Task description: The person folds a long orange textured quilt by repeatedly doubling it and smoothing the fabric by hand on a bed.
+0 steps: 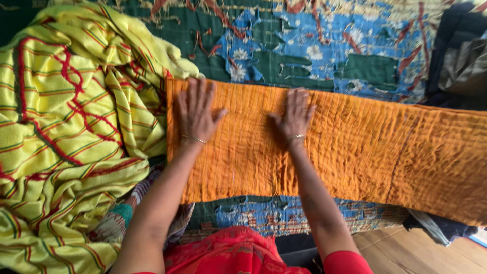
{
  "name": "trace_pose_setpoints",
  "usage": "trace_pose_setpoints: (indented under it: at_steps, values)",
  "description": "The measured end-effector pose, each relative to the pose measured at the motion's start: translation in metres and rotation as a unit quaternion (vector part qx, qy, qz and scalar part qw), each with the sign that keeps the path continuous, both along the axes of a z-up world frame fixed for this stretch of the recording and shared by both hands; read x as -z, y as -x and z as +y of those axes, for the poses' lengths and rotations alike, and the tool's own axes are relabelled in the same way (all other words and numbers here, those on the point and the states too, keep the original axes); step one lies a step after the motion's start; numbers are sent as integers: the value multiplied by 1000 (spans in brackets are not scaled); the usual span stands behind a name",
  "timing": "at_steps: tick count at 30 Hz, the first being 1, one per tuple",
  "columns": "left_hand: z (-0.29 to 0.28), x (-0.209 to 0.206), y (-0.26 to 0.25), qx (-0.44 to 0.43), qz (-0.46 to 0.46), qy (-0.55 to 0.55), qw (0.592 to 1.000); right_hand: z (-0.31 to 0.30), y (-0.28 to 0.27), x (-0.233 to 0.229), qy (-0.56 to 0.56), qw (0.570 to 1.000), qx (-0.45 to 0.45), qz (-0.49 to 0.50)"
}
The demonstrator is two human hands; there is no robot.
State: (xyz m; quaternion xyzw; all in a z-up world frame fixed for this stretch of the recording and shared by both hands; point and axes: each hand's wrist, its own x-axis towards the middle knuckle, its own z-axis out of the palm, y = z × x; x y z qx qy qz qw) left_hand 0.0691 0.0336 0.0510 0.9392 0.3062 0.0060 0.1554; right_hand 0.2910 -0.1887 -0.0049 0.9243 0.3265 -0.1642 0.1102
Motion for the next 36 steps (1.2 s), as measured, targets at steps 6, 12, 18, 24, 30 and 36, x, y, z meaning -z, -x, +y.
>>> trace_pose_setpoints:
  at_steps: [6,12,18,24,30,36]
  values:
    - [15,-20,40,-89,41,-7,995,-44,-18,-24,-127,987,91,-29]
    - [-86,-2,71,17,-30,10,999,-40,81,-12,-253,965,-21,-63]
    - [-137,6,128,69,6,67,995,-44,234,-22,-126,982,-85,114]
    - [-100,-4,160,-62,46,-20,997,-88,194,-32,-19,997,-26,77]
    - [-58,1,157,-207,-68,66,974,-123,166,-34,-168,983,78,-7]
    - [0,15,115,-264,-69,154,950,-125,166,-27,-196,978,76,-5]
